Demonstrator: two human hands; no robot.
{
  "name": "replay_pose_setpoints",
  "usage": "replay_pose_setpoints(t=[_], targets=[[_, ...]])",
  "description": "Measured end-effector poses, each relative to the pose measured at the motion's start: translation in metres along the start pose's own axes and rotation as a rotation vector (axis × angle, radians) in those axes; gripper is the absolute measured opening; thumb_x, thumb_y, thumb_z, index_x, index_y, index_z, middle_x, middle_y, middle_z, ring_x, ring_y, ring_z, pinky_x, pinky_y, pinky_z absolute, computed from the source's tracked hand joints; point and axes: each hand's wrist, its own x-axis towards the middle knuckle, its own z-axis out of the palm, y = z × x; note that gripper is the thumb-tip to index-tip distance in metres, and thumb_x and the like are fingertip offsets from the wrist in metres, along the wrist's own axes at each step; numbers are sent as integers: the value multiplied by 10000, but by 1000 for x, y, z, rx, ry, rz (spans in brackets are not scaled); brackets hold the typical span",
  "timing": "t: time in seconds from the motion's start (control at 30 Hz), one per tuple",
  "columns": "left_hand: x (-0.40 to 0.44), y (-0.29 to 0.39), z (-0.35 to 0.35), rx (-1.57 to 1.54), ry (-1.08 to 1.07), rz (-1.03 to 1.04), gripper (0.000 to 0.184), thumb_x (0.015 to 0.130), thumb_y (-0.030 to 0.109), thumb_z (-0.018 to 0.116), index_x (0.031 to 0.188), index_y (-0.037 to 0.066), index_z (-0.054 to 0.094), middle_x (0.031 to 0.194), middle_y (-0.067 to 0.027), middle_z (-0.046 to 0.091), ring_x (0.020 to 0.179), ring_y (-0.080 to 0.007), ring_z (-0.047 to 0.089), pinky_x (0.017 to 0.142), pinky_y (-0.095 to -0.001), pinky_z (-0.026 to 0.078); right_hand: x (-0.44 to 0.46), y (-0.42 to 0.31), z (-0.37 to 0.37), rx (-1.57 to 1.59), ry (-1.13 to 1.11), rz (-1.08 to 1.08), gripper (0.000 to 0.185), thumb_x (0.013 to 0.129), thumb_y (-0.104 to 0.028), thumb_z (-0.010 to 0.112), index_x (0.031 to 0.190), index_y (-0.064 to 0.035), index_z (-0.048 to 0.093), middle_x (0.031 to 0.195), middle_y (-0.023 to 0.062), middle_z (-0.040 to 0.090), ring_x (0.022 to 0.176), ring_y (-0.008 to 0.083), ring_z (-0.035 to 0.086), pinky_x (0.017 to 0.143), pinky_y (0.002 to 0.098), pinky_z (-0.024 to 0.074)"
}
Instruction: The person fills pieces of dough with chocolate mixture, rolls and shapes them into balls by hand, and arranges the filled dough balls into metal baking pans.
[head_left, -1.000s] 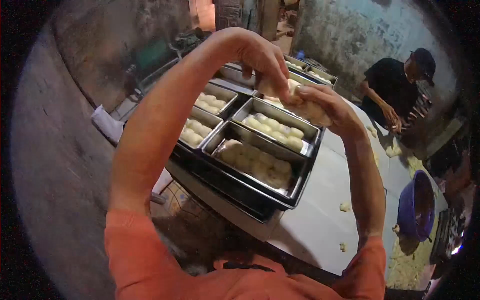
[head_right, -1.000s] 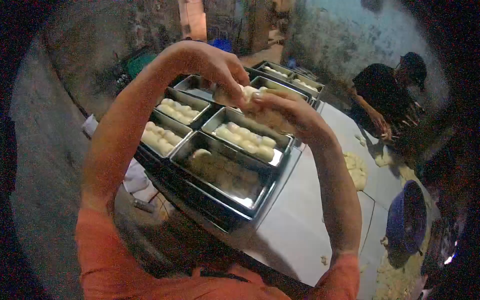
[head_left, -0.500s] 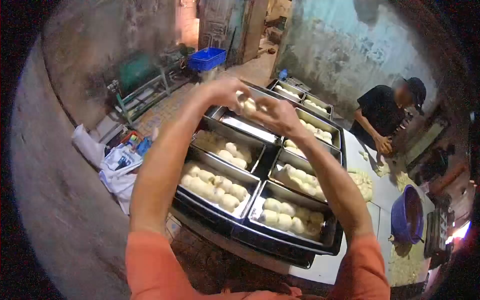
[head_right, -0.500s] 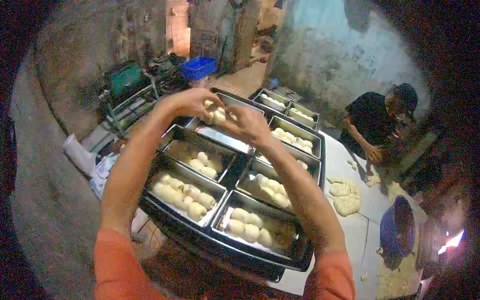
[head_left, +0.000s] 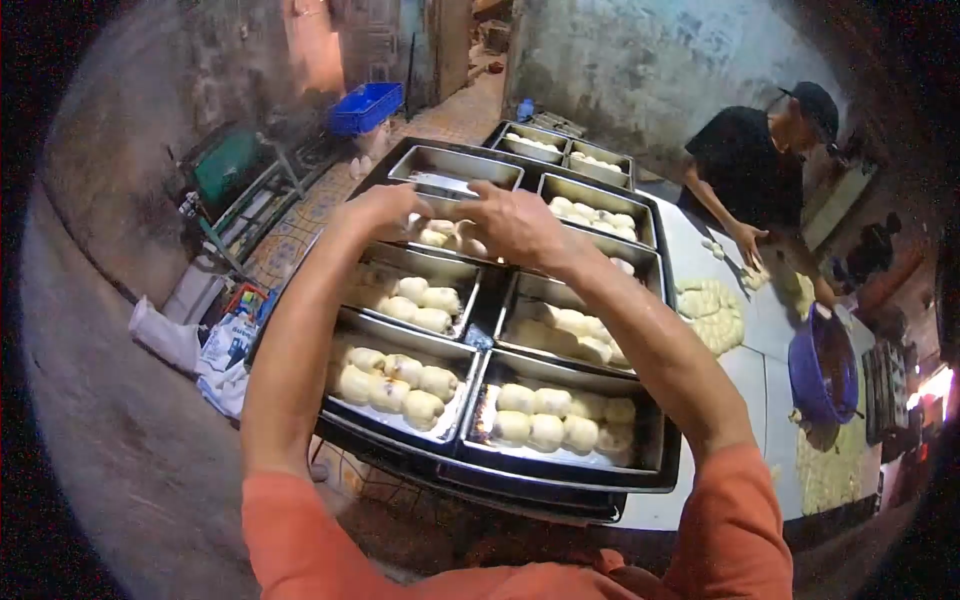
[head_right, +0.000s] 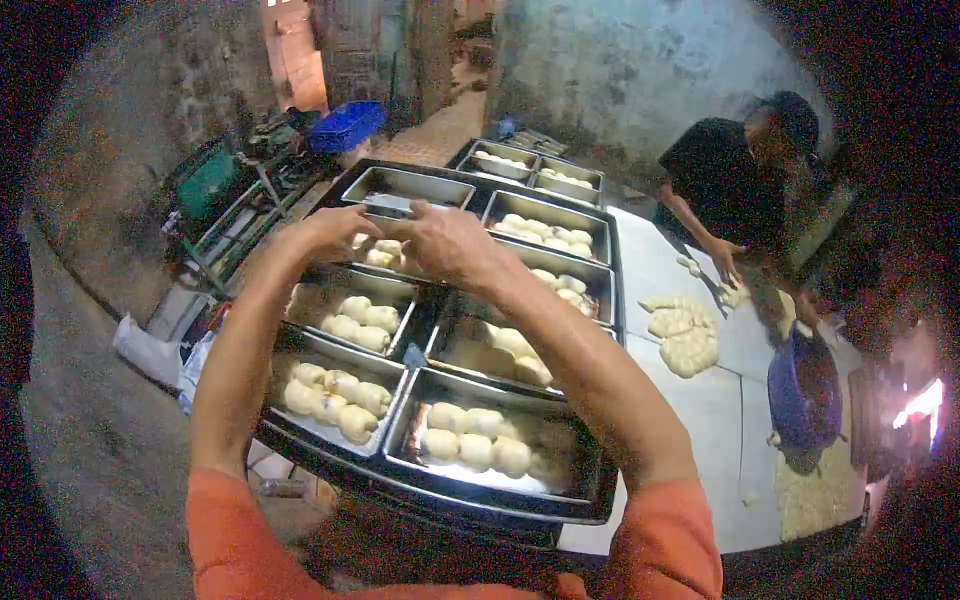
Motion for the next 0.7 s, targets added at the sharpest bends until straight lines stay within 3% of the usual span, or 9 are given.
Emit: replay_pose_setpoints(t=[0.1,0.27,0.33,0.37,0.4,0.47,0.53,0.6,0.7], targets=[[-16,18,-12,-93,103,-8,621,693,156,817,1283,187,625,1328,-199,547,1149,-405,599,978,-449,499,-13,22,-23,-84,165,-54,300,917,-234,653,1190,-111,676,1154,124,683,911,338,702,787,447,577],[-28,29,-15,30,166,46,672,742,-12,735,1369,189,599,1575,-223,329,1364,-377,450,1113,-401,416,-88,62,-63,-122,330,-55,197,923,-224,672,1038,-72,722,825,119,730,784,313,716,698,422,575],[-14,3,4,-39,105,146,418,879,25,652,1292,86,636,1371,-256,546,1211,-352,585,967,-395,483,-141,66,-82,-129,329,49,226,940,-266,676,1060,-79,715,871,125,738,751,255,725,659,372,575],[5,-42,34,-938,-27,-47,306,916,30,616,1219,1,645,1293,-243,595,1218,-304,591,949,-376,471,-173,70,-84,-119,405,74,240,944,-276,676,1069,-75,711,869,127,738,749,245,727,659,360,575],[-18,18,-3,-290,17,1,281,955,78,592,1211,-30,631,1263,-220,618,1336,-276,504,984,-369,441,-209,76,-87,-120,485,92,255,947,-287,675,1079,-71,708,868,129,737,747,236,729,659,349,574],[-14,-21,5,-330,26,-6,344,980,166,592,1288,14,620,1466,-195,495,1491,-277,284,1123,-404,351,-290,82,-88,-33,542,259,262,946,-289,677,1069,-60,705,855,123,737,748,231,725,664,343,571],[-25,-74,18,-584,212,-72,489,945,281,667,1367,50,583,1542,-240,385,1494,-286,274,1159,-417,314,-378,84,-76,89,579,551,273,944,-276,682,1093,-49,706,873,117,739,755,192,710,699,320,564],[-49,-31,-1,-7,307,87,490,897,245,725,1326,42,603,1435,-250,514,1381,-312,470,1083,-402,416,-479,91,-52,58,581,846,302,937,-264,685,1096,-9,712,889,131,743,764,189,710,711,311,558],[-94,88,-45,20,393,147,463,916,144,701,1351,31,592,1306,-215,606,1174,-274,588,934,-350,518,-628,88,-14,22,555,1377,326,922,-302,672,1080,-20,719,946,165,740,854,264,720,764,365,548]])
